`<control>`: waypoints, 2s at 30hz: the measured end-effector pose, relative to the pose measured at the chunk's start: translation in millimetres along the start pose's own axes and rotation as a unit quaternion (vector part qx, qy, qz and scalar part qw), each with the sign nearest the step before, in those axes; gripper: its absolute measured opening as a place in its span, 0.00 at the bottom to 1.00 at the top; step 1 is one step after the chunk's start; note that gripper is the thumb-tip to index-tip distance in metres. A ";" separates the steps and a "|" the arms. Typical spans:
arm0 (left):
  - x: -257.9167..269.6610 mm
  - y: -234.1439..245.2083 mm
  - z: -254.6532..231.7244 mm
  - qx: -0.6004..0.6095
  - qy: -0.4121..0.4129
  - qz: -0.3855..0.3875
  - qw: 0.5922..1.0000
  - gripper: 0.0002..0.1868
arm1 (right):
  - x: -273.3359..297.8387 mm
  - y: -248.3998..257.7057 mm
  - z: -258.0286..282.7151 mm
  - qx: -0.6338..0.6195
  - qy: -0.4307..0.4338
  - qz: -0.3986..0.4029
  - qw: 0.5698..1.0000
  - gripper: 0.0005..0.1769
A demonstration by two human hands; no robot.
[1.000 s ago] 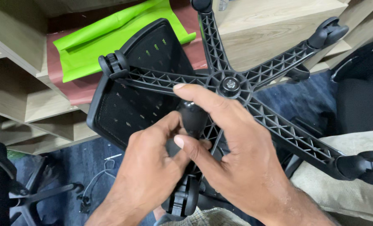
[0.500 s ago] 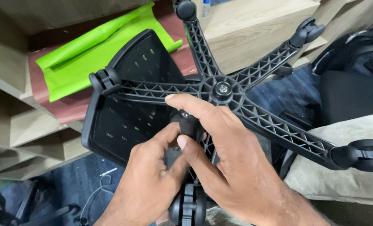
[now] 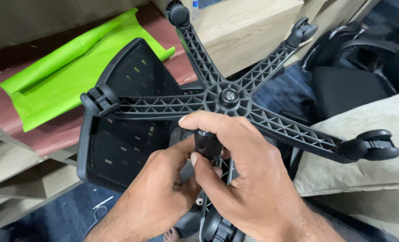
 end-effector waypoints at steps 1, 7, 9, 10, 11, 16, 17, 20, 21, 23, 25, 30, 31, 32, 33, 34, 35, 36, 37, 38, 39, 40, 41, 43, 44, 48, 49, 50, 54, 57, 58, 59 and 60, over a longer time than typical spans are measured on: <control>-0.6 0.8 0.6 0.000 -0.003 -0.006 1.000 0.25 | 0.7 -0.6 1.0 0.006 -0.002 -0.003 1.000 0.26; -8.2 5.2 0.1 0.040 -0.001 -0.050 0.998 0.18 | 2.6 0.1 12.5 0.028 0.027 -0.051 0.998 0.24; -13.7 5.4 5.7 0.002 0.043 -0.069 0.997 0.12 | 5.8 -1.6 -3.8 -0.046 -0.051 -0.056 0.996 0.23; -16.9 4.6 2.1 0.006 0.032 -0.066 0.997 0.12 | 6.7 -2.2 -8.6 -0.051 -0.075 -0.055 0.994 0.23; -20.0 4.1 -1.3 0.009 0.021 -0.063 0.998 0.11 | 7.2 -2.4 -13.8 -0.057 -0.098 -0.054 0.992 0.23; -21.6 2.7 -31.2 -0.023 -0.117 0.008 0.993 0.18 | -0.1 5.5 -1.5 0.039 -0.024 -0.039 0.998 0.23; -22.7 2.1 -27.5 -0.001 -0.095 0.042 0.995 0.17 | -0.6 5.3 -4.6 0.032 -0.038 -0.031 0.998 0.24; -23.2 4.8 -19.5 0.004 -0.043 0.063 0.997 0.15 | -3.3 0.0 -6.4 0.002 -0.053 -0.016 0.998 0.24; -23.7 6.3 -17.3 -0.004 -0.029 0.059 0.998 0.14 | -3.9 -1.8 -6.5 -0.009 -0.054 -0.014 0.998 0.24; -26.4 12.6 -4.5 -0.061 0.047 0.023 0.997 0.16 | -6.0 -3.0 0.3 -0.002 -0.023 -0.018 1.000 0.26; -26.6 17.0 2.9 -0.087 0.086 0.004 0.992 0.15 | -7.3 -5.2 3.4 -0.003 -0.010 -0.021 1.000 0.26; -26.3 17.1 6.0 -0.052 0.075 0.028 0.995 0.15 | -10.9 -11.0 -1.4 -0.014 -0.016 -0.002 1.000 0.24; -26.4 15.8 4.7 -0.033 0.063 0.044 0.997 0.15 | -11.7 -12.0 -2.9 -0.017 -0.021 0.004 1.000 0.24; -26.4 14.2 3.8 -0.013 0.050 0.060 0.997 0.15 | -11.8 -12.6 -4.8 -0.020 -0.026 0.012 0.999 0.24; -25.6 11.2 2.7 0.007 0.038 0.077 0.996 0.15 | -11.7 -13.3 -6.6 -0.022 -0.032 0.019 0.999 0.24; -24.6 12.5 -0.7 0.005 0.016 0.065 0.998 0.17 | -12.4 -12.7 -5.9 -0.029 -0.025 0.019 0.999 0.24; -23.1 13.7 -4.3 0.002 -0.006 0.053 0.999 0.18 | -12.8 -11.8 -5.2 -0.036 -0.019 0.019 0.999 0.25; -21.9 14.3 -7.6 0.000 -0.028 0.043 0.999 0.19 | -12.5 -11.2 -4.8 -0.043 -0.014 0.017 0.999 0.26; -23.2 15.1 1.0 -0.014 0.011 0.028 0.999 0.20 | -12.9 -10.7 -4.3 -0.039 -0.005 0.017 0.999 0.26; -23.8 15.1 9.4 -0.027 0.051 0.013 0.998 0.20 | -14.1 -10.1 -4.0 -0.037 0.003 0.016 0.999 0.27; -23.7 15.2 17.7 -0.040 0.091 -0.001 0.995 0.21 | -14.8 -9.6 -3.4 -0.034 0.011 0.016 0.999 0.28; -23.4 15.0 18.4 -0.028 0.091 -0.018 0.995 0.21 | -14.7 -9.6 -4.4 -0.033 0.012 0.018 0.999 0.28; -22.3 14.3 19.1 -0.015 0.090 -0.036 0.995 0.21 | -14.3 -9.6 -5.3 -0.032 0.013 0.020 0.999 0.29; -20.3 12.3 14.0 0.002 0.061 -0.056 0.997 0.20 | -13.1 -9.0 -6.9 -0.034 0.010 0.021 0.999 0.29; -19.3 10.8 8.7 0.005 0.032 -0.059 0.998 0.19 | -12.1 -9.4 -8.0 -0.038 0.006 0.021 0.999 0.29; -16.6 7.4 2.1 0.010 -0.001 -0.035 0.999 0.21 | -8.5 -7.7 -10.8 -0.069 -0.014 0.019 0.997 0.29; -15.2 5.4 4.6 0.017 0.013 -0.010 1.000 0.18 | -9.3 -7.6 -10.6 -0.076 -0.011 0.024 0.997 0.30; -12.5 4.9 6.9 0.024 0.026 0.014 0.999 0.16 | -10.3 -7.2 -10.5 -0.083 -0.009 0.029 0.996 0.30; -6.6 9.5 2.9 0.024 0.015 -0.010 1.000 0.15 | -9.2 -9.0 -8.5 -0.077 -0.013 0.048 0.996 0.29; -0.8 10.5 34.6 -0.065 0.176 -0.034 0.982 0.14 | -9.4 -7.7 9.3 -0.031 0.072 0.016 0.997 0.26; -1.7 9.8 30.3 -0.043 0.151 -0.037 0.987 0.15 | -9.4 -7.6 7.1 -0.017 0.063 0.014 0.998 0.26; -2.9 8.9 26.0 -0.021 0.126 -0.041 0.991 0.18 | -9.3 -7.0 4.7 -0.003 0.054 0.012 0.998 0.25; -3.0 8.7 21.1 -0.001 0.101 -0.044 0.994 0.20 | -9.1 -5.7 2.4 0.010 0.045 0.008 0.999 0.25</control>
Point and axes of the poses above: each hand's wrist, its own x-axis away from the middle knuckle, its own y-axis out of the back of the hand, z = x × y, the point moved 10 cm from there along -x, towards the middle knuckle, and after that the axes turned 6 degrees about y, right-handed, at the moved point
